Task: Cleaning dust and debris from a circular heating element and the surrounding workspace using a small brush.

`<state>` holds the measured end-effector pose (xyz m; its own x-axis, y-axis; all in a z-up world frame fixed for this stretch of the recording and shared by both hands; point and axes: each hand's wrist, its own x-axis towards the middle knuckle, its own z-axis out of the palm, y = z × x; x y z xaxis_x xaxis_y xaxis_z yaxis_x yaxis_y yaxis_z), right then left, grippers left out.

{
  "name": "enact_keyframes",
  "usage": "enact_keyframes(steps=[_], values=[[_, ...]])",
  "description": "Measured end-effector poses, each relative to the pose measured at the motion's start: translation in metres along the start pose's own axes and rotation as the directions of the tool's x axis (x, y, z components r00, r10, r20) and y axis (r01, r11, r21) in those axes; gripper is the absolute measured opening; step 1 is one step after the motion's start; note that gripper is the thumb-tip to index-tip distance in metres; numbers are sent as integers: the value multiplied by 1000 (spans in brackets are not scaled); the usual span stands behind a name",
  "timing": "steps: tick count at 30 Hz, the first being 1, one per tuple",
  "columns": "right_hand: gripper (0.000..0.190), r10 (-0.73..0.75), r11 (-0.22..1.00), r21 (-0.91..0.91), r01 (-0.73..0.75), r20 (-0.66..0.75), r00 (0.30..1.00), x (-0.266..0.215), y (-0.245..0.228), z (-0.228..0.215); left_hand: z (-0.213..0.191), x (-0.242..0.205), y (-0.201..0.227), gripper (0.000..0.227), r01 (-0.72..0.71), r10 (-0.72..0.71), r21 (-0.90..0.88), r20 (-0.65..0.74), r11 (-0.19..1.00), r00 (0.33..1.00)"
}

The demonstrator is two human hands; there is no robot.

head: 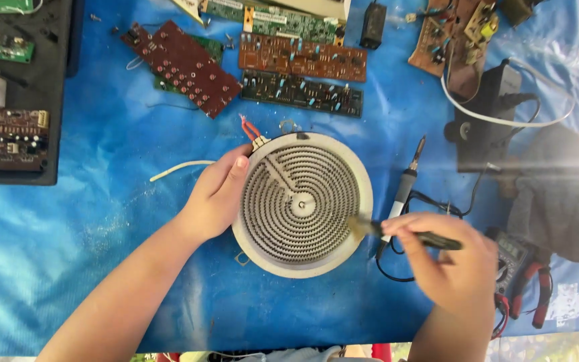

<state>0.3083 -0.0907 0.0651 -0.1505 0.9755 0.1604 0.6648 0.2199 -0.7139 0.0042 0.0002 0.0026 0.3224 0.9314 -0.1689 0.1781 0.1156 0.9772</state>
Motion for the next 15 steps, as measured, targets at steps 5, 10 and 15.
enact_keyframes(steps=[5,10,15], values=[[7,-190,945,285,163,72,979,0,-7,8,1,0,-5,57,0,0,17,3,1000,1000],[7,-254,967,-82,242,-192,948,3,-5,10,0,0,-10,55,15,-15,29,-6,999,1000],[11,-190,977,104,186,28,981,-2,-20,14,2,0,-4,61,2,-2,6,-2,1000,1000]])
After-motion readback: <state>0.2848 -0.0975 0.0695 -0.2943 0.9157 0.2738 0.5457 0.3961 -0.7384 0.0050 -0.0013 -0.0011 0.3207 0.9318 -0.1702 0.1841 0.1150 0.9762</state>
